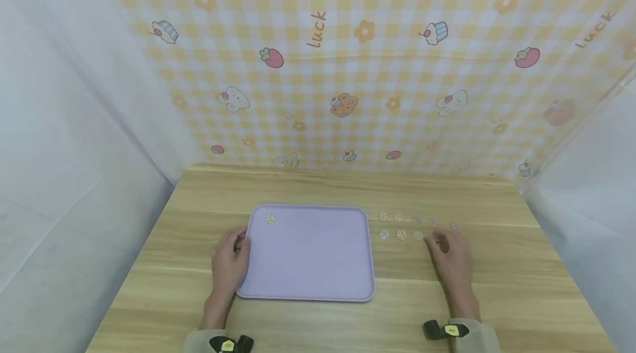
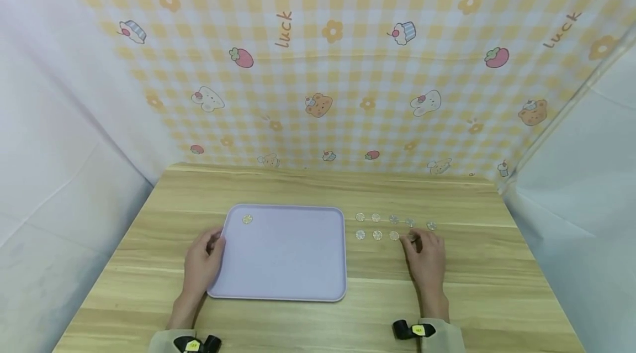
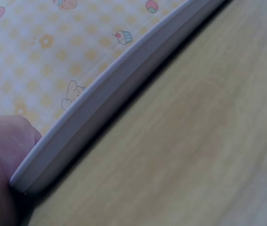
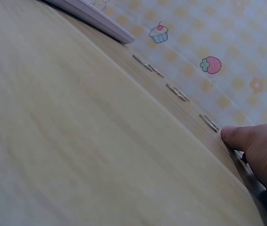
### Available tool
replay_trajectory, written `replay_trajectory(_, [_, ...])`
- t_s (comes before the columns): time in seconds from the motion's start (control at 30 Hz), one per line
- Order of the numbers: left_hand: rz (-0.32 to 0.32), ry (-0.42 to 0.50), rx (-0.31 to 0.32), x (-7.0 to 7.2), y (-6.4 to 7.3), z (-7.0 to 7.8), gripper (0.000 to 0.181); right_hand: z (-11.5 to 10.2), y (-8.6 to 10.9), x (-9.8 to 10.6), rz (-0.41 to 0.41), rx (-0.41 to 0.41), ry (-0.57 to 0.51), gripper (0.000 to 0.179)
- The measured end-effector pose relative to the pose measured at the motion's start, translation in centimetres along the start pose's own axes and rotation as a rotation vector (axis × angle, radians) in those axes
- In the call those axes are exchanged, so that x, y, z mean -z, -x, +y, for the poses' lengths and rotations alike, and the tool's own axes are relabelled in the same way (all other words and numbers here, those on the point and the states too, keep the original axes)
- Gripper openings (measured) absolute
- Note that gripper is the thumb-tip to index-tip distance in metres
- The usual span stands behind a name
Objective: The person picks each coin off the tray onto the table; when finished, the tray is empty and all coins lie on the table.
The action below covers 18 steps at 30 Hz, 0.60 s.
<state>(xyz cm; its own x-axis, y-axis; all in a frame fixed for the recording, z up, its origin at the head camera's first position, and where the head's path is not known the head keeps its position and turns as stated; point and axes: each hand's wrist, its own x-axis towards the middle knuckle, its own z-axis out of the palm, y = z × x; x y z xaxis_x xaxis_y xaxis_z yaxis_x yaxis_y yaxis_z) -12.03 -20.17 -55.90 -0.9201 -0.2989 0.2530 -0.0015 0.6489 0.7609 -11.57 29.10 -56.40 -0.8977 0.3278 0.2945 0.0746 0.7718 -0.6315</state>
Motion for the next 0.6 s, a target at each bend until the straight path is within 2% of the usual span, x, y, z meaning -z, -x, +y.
replay_trajectory(0.23, [-0.001,0.001,-0.003,-0.08,0.09,-0.06,0.025,-0.08,-0.06,0.03,0.008,-0.004,0.050,0.023])
replay_trajectory(0.6, [0.017,0.005,-0.029,-0.25,0.02,-0.19,0.024,-0.14,0.00,0.10,0.014,0.001,0.016,0.019])
